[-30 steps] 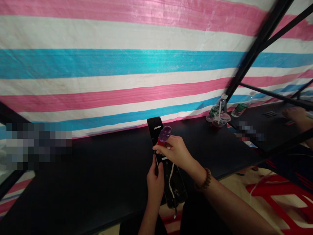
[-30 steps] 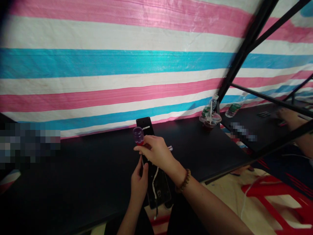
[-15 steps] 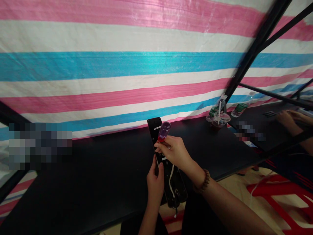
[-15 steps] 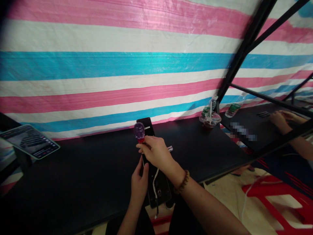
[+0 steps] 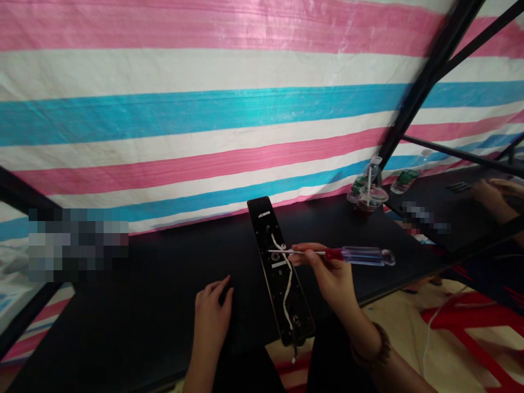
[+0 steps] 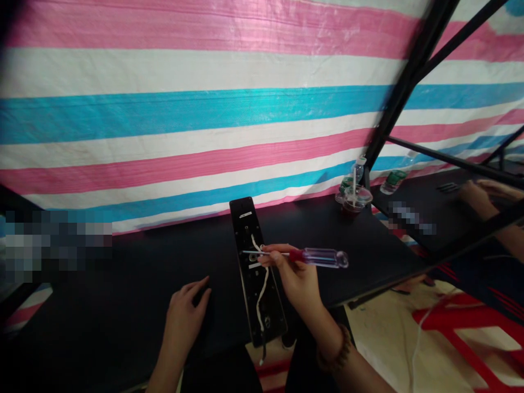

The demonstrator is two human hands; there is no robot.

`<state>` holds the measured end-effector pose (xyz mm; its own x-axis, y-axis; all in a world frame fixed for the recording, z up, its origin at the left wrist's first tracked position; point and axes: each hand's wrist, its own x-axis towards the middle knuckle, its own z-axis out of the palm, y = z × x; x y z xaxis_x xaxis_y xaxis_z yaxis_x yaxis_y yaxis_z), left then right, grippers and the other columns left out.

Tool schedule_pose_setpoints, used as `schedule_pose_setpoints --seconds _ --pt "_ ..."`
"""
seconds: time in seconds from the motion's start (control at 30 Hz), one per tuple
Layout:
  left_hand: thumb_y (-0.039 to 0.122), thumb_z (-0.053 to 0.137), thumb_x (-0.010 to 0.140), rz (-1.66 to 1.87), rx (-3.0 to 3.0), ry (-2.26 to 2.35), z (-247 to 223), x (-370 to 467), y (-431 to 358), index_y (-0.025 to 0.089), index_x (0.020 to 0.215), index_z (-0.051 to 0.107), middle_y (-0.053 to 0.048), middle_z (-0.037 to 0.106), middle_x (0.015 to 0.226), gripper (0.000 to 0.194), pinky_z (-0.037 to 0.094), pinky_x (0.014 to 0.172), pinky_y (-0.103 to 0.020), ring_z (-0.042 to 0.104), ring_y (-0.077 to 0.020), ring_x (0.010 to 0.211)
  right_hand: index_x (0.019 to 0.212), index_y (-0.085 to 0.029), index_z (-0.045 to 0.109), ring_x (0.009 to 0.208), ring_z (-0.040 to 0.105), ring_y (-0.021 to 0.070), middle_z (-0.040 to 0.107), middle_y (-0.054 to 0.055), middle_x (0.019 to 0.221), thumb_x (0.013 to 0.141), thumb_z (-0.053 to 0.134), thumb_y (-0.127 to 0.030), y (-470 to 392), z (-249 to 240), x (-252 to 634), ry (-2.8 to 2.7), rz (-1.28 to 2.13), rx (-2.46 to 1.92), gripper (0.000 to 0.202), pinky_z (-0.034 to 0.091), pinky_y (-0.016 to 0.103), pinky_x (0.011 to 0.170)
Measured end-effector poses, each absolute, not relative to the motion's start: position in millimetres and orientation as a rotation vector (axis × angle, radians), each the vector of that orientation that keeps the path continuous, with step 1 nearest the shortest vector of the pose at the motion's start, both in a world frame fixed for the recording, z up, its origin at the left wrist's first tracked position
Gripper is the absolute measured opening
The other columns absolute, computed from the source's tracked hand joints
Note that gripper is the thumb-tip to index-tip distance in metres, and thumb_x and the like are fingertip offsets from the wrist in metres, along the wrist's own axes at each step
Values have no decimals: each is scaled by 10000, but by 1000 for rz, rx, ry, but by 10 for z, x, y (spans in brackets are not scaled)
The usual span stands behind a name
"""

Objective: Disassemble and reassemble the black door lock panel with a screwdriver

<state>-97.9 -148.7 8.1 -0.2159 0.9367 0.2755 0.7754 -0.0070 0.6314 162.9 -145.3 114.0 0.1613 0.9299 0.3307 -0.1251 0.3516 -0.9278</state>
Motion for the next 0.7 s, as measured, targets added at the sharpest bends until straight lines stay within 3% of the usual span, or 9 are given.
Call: schedule_pose_setpoints --seconds 0.2,0.4,0.53,0.7 --pt "556 518 855 955 1927 1930 64 -1083 -1387 255 874 792 -86 715 923 407 509 856 -440 622 -296 891 972 -223 779 823 778 245 782 88 1013 900 708 -443 -1823 881 1822 -1000 1005 -974 242 680 370 751" --pt "629 549 810 930 1888 1856 181 -1113 -1347 241 777 741 -81 725 882 434 508 842 -442 642 -301 886 973 -229 799 841 778 244 777 114 1047 901 717 -431 -2034 719 1940 -842 1114 -953 230 671 326 733" --pt "654 649 730 1090 1495 1837 317 -936 -1457 219 797 719 -62 738 834 445 531 765 -398 672 -272 807 943 -228 806 782 781 241 786 118 982 884 737 -422 -2057 758 1883 -789 1216 -851 214 667 323 698" --pt "528 851 575 1259 1012 1471 522 -451 -1740 164 762 723 -68 729 756 429 546 669 -306 662 -207 716 921 -225 807 732 780 210 792 112 920 903 720 -412 -2061 831 1790 -778 1301 -736 207 644 261 656"
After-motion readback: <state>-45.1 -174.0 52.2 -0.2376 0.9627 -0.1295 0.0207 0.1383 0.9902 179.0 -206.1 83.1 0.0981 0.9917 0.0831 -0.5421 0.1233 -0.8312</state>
